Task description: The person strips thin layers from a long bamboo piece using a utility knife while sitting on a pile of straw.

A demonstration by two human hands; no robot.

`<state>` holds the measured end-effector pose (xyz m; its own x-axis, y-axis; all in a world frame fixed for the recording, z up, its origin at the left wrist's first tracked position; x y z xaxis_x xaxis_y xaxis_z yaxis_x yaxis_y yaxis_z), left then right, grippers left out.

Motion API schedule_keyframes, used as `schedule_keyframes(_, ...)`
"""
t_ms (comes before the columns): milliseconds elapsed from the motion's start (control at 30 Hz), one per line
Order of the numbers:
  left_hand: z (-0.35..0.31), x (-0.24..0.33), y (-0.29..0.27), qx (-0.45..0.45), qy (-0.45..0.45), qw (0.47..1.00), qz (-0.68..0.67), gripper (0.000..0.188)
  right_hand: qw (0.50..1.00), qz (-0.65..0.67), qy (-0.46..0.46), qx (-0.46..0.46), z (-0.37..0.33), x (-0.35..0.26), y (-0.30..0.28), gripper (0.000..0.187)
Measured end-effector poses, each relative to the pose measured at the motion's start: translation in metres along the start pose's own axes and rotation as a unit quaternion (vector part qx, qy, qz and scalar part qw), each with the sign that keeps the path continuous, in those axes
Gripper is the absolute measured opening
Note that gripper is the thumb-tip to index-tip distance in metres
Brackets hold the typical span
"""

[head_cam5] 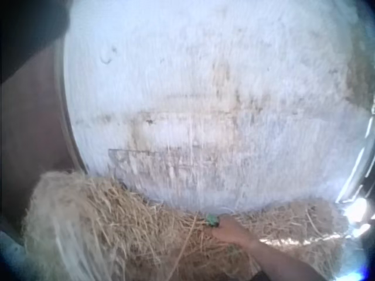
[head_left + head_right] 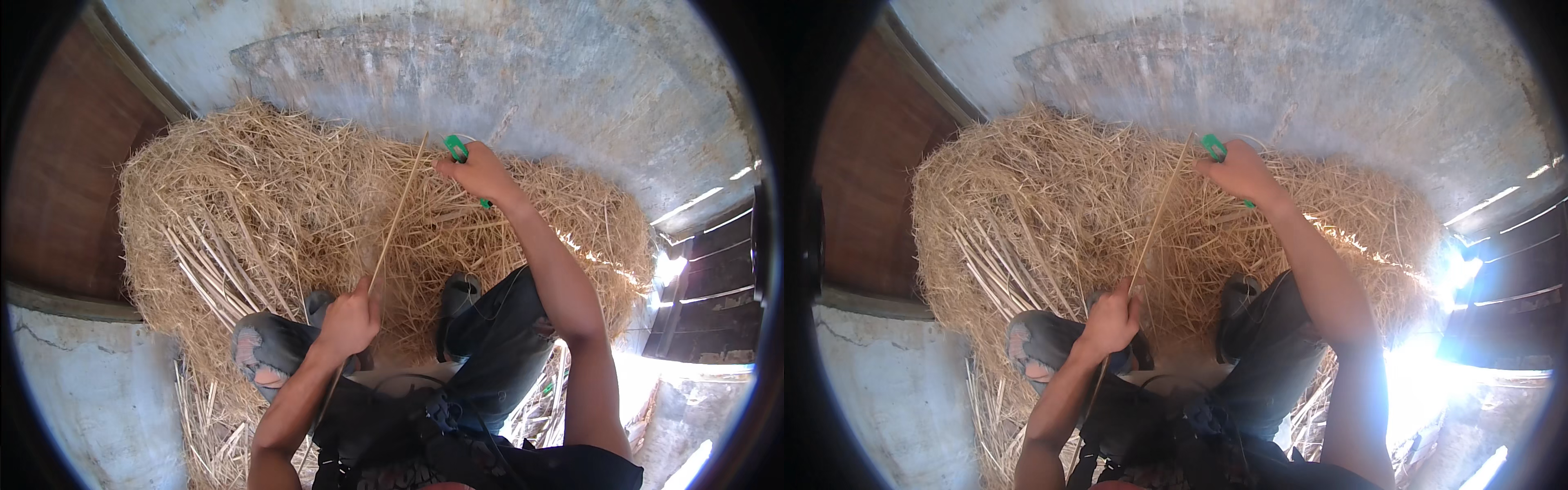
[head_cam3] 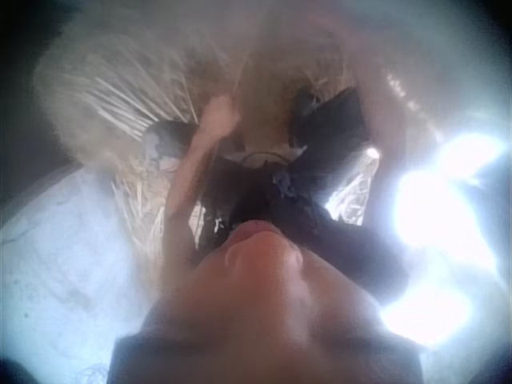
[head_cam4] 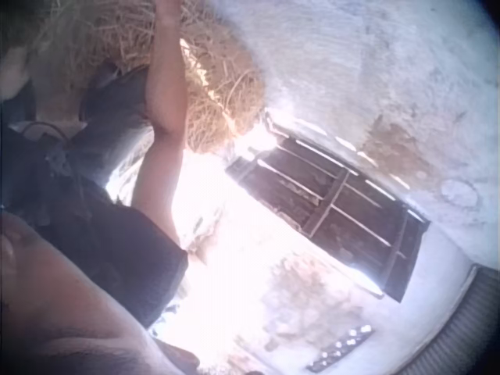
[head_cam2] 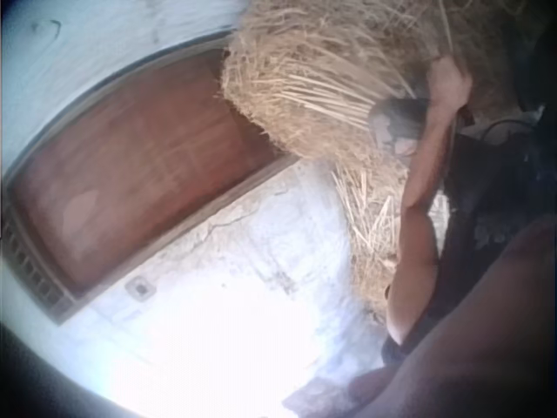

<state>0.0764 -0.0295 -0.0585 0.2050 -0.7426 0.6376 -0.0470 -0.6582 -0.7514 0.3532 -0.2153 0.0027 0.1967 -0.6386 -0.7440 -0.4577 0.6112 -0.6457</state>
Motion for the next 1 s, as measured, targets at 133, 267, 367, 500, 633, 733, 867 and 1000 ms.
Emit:
schedule_keyframes(133, -0.002, 0.008, 0.003, -0.031, 0.009, 0.999, 0.007, 0.044, 0.997, -0.031, -0.022, 0.072, 0.008, -0.004, 0.004, 0.053)
schedule_keyframes(267, -0.002, 0.018, 0.008, -0.057, 0.015, 0.998, 0.031, 0.051, 0.994, -0.075, 0.006, 0.083, 0.013, -0.002, 0.003, 0.054)
schedule_keyframes(367, -0.002, 0.016, 0.011, -0.059, 0.018, 0.998, 0.032, 0.052, 0.993, -0.083, 0.023, 0.083, 0.019, 0.005, 0.0, 0.053)
schedule_keyframes(500, -0.004, 0.018, 0.01, -0.049, 0.029, 0.998, 0.025, 0.054, 0.992, -0.088, 0.015, 0.09, 0.023, 0.009, 0.0, 0.045)
schedule_keyframes(633, -0.005, 0.016, 0.01, -0.05, 0.032, 0.998, 0.028, 0.054, 0.994, -0.063, 0.029, 0.089, 0.028, 0.011, 0.003, 0.04)
schedule_keyframes(733, -0.005, 0.018, 0.006, -0.051, 0.023, 0.998, 0.018, 0.051, 0.993, -0.063, 0.012, 0.097, 0.028, 0.005, 0.004, 0.038)
schedule_keyframes(867, 0.0, 0.014, 0.003, -0.039, -0.003, 0.998, 0.039, 0.048, 0.988, -0.06, -0.086, 0.109, 0.025, 0.002, 0.009, 0.039)
schedule_keyframes(1000, 0.003, 0.006, -0.004, -0.017, -0.042, 0.998, 0.039, 0.043, 0.984, -0.049, -0.167, 0.032, 0.014, -0.009, 0.025, 0.043)
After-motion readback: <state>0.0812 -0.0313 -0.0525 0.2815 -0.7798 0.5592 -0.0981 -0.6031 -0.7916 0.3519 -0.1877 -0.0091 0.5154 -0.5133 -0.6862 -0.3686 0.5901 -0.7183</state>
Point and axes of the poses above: each hand's wrist, its own z-axis towards the middle knuckle, its own y-axis out of the palm, x = y × z, the point moved 4 cm from there along z, towards the middle knuckle, and after that the axes turned 1 degree about x, right-handed, at the moved point
